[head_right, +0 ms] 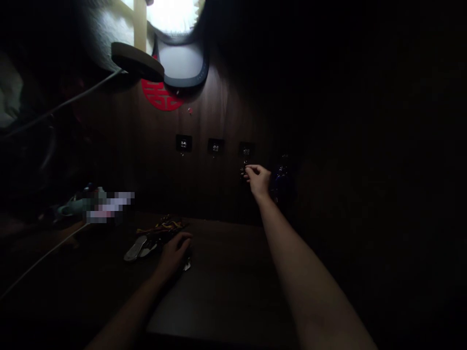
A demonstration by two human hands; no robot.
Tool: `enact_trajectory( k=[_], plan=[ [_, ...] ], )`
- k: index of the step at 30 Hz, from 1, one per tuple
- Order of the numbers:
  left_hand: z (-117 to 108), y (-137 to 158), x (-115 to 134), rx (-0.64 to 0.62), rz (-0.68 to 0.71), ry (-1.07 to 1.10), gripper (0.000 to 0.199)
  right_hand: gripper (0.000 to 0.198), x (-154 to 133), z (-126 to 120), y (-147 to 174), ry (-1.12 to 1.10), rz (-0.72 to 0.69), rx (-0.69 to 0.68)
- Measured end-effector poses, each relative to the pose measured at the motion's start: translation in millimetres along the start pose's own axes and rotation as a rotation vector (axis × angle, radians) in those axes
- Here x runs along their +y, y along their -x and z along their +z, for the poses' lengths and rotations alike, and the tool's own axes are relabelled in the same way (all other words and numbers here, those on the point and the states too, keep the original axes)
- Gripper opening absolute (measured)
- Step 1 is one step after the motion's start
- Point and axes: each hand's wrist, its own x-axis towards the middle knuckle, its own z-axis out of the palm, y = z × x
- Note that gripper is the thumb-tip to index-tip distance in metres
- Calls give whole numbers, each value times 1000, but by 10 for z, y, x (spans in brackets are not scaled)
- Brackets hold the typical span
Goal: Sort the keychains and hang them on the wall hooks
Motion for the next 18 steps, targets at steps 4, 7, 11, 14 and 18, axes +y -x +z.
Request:
enact_trajectory(
  k=[4, 7, 11, 14, 18],
  plan=[
    [7, 2, -15, 5, 15, 10, 25, 6, -82, 27, -266, 16, -24, 34],
    [12, 0, -26, 2, 30, 0, 25, 7, -58, 56, -368, 49, -10, 21],
    [18, -3, -29, -2, 39, -6, 25, 8, 52, 87, -397, 86, 40, 13],
    [18, -7, -26, -9, 34, -6, 25, 11, 133, 95, -356, 90, 72, 11],
    [18, -20, -31, -26, 19, -29, 25, 20, 188, 93, -243, 71, 91, -11]
  ],
)
